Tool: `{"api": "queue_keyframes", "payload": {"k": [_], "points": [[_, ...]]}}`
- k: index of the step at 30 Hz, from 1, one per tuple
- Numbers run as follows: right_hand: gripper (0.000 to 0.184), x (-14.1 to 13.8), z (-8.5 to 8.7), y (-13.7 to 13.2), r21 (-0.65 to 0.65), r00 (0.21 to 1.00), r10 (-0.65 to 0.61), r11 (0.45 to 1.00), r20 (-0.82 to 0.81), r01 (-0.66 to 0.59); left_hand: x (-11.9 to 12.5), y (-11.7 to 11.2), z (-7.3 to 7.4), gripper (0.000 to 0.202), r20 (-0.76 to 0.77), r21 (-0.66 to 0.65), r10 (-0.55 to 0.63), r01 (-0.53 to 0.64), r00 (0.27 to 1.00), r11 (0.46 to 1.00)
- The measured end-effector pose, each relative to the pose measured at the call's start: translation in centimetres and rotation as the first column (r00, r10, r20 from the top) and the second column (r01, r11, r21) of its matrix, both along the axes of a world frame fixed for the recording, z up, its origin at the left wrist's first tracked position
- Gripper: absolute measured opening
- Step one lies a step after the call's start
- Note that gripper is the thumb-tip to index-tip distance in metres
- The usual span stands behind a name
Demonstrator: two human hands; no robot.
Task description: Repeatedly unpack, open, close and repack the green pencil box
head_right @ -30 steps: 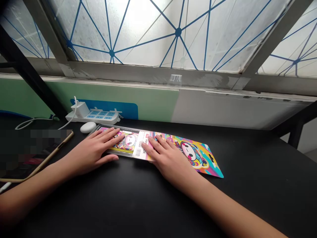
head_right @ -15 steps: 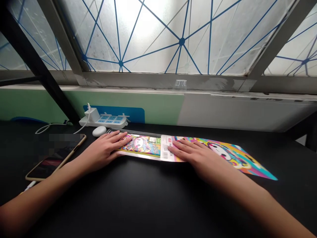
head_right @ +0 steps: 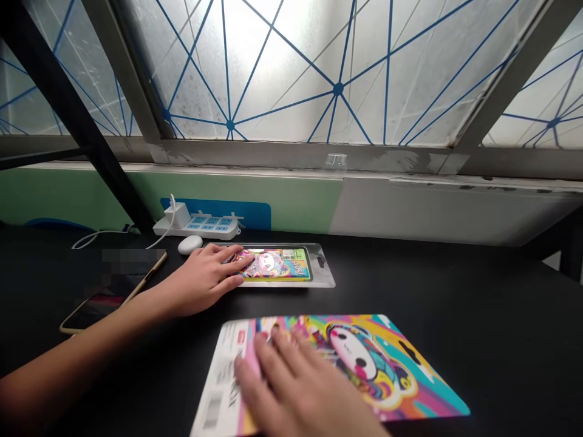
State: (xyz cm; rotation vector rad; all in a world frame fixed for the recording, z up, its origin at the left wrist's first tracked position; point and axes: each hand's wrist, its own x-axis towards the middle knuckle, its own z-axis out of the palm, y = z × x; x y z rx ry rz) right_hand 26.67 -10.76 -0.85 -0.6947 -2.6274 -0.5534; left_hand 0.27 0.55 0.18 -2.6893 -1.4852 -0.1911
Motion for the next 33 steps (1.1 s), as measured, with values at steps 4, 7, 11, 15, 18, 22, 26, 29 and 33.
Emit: {"api": "queue_keyframes", "payload": {"k": [4, 7, 11, 15, 18, 22, 26, 29, 33], "points": [[0.042, -4.8, -3.2, 0.3, -0.184, 0.995, 0.096, 0.978, -0.019, -0.098, 0.9, 0.6, 0.6, 0.046, 0.031, -0.035, -0.037, 0.038, 0.999, 0.999], [0.052, -5.8, -2.5, 2.7, -0.461, 0.995, 0.037, 0.885, -0.087, -0.074, 1.5, 0.8, 0.4, 0.045, 0.055, -0.002, -0.070, 0.071, 0.996, 0.998], [0.041, -5.3, -1.2, 4.8, -0.642, 0.989, -0.003, 0.761, -0.150, -0.096, 1.4, 0.5, 0.1, 0.047, 0.049, 0.025, -0.078, 0.077, 0.996, 0.997], [0.052, -4.7, -1.1, 4.8, -0.710, 0.991, -0.021, 0.700, -0.134, -0.081, 0.9, 0.2, -0.1, 0.063, 0.025, 0.015, -0.108, 0.107, 0.994, 0.994], [0.061, -4.4, -1.0, 4.8, -0.741, 0.992, -0.006, 0.665, -0.123, -0.088, 0.7, 0.2, -0.3, 0.066, 0.007, 0.048, -0.134, 0.133, 0.991, 0.990], [0.065, -4.5, -1.1, 5.3, -0.728, 0.990, 0.028, 0.675, -0.138, -0.120, 1.1, 0.2, -0.1, 0.052, -0.009, 0.086, -0.131, 0.131, 0.991, 0.988], [0.054, -5.2, -1.6, 5.6, -0.648, 0.989, 0.050, 0.751, -0.137, -0.127, 1.8, -0.1, 0.3, 0.049, 0.000, 0.052, -0.156, 0.155, 0.988, 0.986], [0.034, -5.9, -1.9, 5.7, -0.542, 0.993, 0.058, 0.834, -0.100, -0.103, 2.0, -0.4, 0.4, 0.050, 0.006, 0.051, -0.151, 0.151, 0.988, 0.987], [0.032, -6.4, -2.3, 5.8, -0.401, 0.993, 0.087, 0.910, -0.074, -0.110, 1.7, -0.2, 0.2, 0.055, 0.031, 0.049, -0.153, 0.151, 0.988, 0.987]]}}
